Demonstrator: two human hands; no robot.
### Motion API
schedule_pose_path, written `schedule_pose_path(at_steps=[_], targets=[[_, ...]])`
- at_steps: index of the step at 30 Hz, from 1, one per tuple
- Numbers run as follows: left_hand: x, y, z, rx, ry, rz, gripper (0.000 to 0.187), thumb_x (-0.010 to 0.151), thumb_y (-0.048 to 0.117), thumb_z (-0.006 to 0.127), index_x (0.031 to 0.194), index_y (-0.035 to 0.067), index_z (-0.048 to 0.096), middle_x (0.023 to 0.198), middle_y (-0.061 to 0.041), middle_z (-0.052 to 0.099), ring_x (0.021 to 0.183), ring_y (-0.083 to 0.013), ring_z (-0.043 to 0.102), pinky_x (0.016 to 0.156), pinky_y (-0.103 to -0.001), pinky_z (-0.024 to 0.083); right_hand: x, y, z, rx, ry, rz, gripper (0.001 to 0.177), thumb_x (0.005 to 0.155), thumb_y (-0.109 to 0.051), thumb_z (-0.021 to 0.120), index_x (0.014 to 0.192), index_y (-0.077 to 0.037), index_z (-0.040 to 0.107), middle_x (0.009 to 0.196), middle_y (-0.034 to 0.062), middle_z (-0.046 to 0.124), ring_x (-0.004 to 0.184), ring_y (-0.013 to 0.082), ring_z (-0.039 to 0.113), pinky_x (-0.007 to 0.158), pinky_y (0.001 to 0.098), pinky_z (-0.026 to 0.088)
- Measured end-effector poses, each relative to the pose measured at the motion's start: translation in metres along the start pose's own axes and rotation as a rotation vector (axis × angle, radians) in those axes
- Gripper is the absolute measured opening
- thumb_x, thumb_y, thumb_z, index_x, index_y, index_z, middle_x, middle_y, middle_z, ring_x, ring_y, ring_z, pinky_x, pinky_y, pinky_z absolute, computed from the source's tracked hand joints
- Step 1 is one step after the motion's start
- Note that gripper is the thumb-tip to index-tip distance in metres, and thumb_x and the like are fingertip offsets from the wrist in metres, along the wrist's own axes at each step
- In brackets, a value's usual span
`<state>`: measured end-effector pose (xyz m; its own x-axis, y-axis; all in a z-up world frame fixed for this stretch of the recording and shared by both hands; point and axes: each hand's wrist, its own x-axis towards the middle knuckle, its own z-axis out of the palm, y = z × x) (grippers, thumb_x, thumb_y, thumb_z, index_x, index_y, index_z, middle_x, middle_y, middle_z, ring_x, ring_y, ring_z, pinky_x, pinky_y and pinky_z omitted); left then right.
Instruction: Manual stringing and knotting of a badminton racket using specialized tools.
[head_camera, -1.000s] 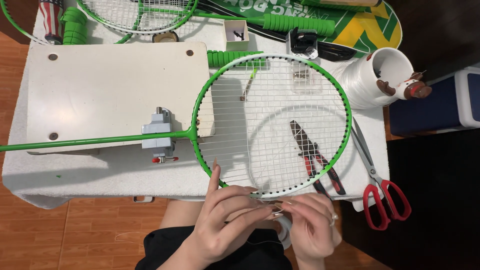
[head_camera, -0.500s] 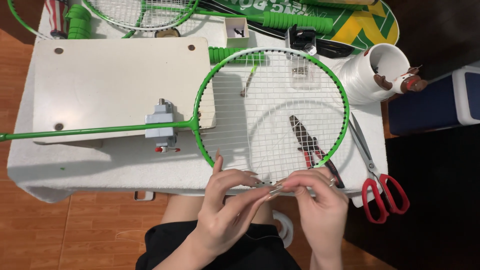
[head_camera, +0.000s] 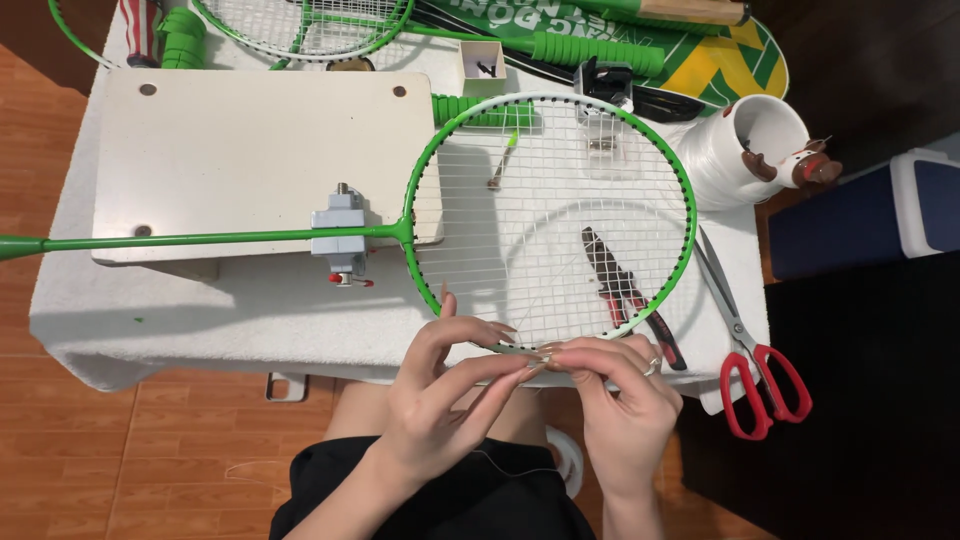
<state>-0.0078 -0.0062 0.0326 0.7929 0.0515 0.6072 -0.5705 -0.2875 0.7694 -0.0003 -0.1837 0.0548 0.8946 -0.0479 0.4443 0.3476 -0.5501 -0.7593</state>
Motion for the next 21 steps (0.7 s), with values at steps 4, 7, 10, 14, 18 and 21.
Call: schedule_pose_path(at_steps=[4, 7, 10, 14, 18, 21], targets=[[-0.005, -0.011, -0.008, -0.005, -0.066, 0.053, 0.026, 0.082, 0.007, 0.089, 0.104, 0.014, 0.078, 0.115, -0.004, 0.061, 0.111, -0.0151, 0.071, 0.126, -0.055, 0.041, -0.009, 0.006, 0.006, -0.057, 0.052, -0.144, 0.019, 0.075, 0.008, 0.079, 0.085, -0.007, 0.075, 0.088, 0.0029, 0.076, 0.084, 0.0146, 0.067, 0.077, 0.0272, 0.05], [-0.003, -0.016, -0.012, 0.013, -0.084, 0.133, 0.028, 0.078, 0.009, 0.09, 0.102, 0.016, 0.077, 0.116, -0.003, 0.061, 0.115, -0.0166, 0.069, 0.125, -0.056, 0.038, -0.021, 0.024, 0.014, -0.075, 0.122, -0.216, 0.021, 0.074, 0.009, 0.079, 0.081, -0.01, 0.074, 0.087, 0.002, 0.075, 0.084, 0.0144, 0.066, 0.077, 0.027, 0.051], [-0.003, -0.019, -0.014, 0.024, -0.11, 0.152, 0.028, 0.079, 0.009, 0.091, 0.103, 0.017, 0.077, 0.117, -0.003, 0.061, 0.117, -0.0173, 0.069, 0.124, -0.054, 0.04, -0.023, 0.032, 0.021, -0.057, 0.189, -0.231, 0.022, 0.071, 0.011, 0.077, 0.077, -0.01, 0.072, 0.087, 0.002, 0.074, 0.084, 0.0156, 0.065, 0.073, 0.0259, 0.053], [0.002, -0.019, -0.017, -0.007, -0.143, 0.138, 0.03, 0.079, 0.008, 0.09, 0.104, 0.017, 0.076, 0.117, -0.003, 0.061, 0.117, -0.0196, 0.069, 0.124, -0.055, 0.04, -0.026, 0.045, 0.026, -0.004, 0.195, -0.224, 0.023, 0.069, 0.011, 0.077, 0.075, -0.01, 0.071, 0.09, 0.0032, 0.07, 0.085, 0.0172, 0.063, 0.069, 0.0256, 0.055], [-0.001, -0.025, -0.017, -0.033, -0.167, 0.146, 0.03, 0.081, 0.007, 0.089, 0.107, 0.015, 0.076, 0.118, -0.002, 0.06, 0.118, -0.0199, 0.069, 0.125, -0.056, 0.04, -0.024, 0.048, 0.027, 0.067, 0.133, -0.185, 0.024, 0.07, 0.014, 0.076, 0.077, -0.009, 0.07, 0.095, 0.0037, 0.063, 0.084, 0.0166, 0.063, 0.066, 0.025, 0.058], [-0.001, -0.03, -0.016, -0.036, -0.176, 0.159, 0.029, 0.082, 0.007, 0.088, 0.108, 0.015, 0.076, 0.119, -0.002, 0.059, 0.119, -0.0198, 0.07, 0.125, -0.056, 0.04, -0.024, 0.048, 0.025, 0.03, 0.108, -0.136, 0.024, 0.072, 0.015, 0.075, 0.076, -0.008, 0.071, 0.098, 0.0028, 0.058, 0.082, 0.0152, 0.063, 0.066, 0.024, 0.057]])
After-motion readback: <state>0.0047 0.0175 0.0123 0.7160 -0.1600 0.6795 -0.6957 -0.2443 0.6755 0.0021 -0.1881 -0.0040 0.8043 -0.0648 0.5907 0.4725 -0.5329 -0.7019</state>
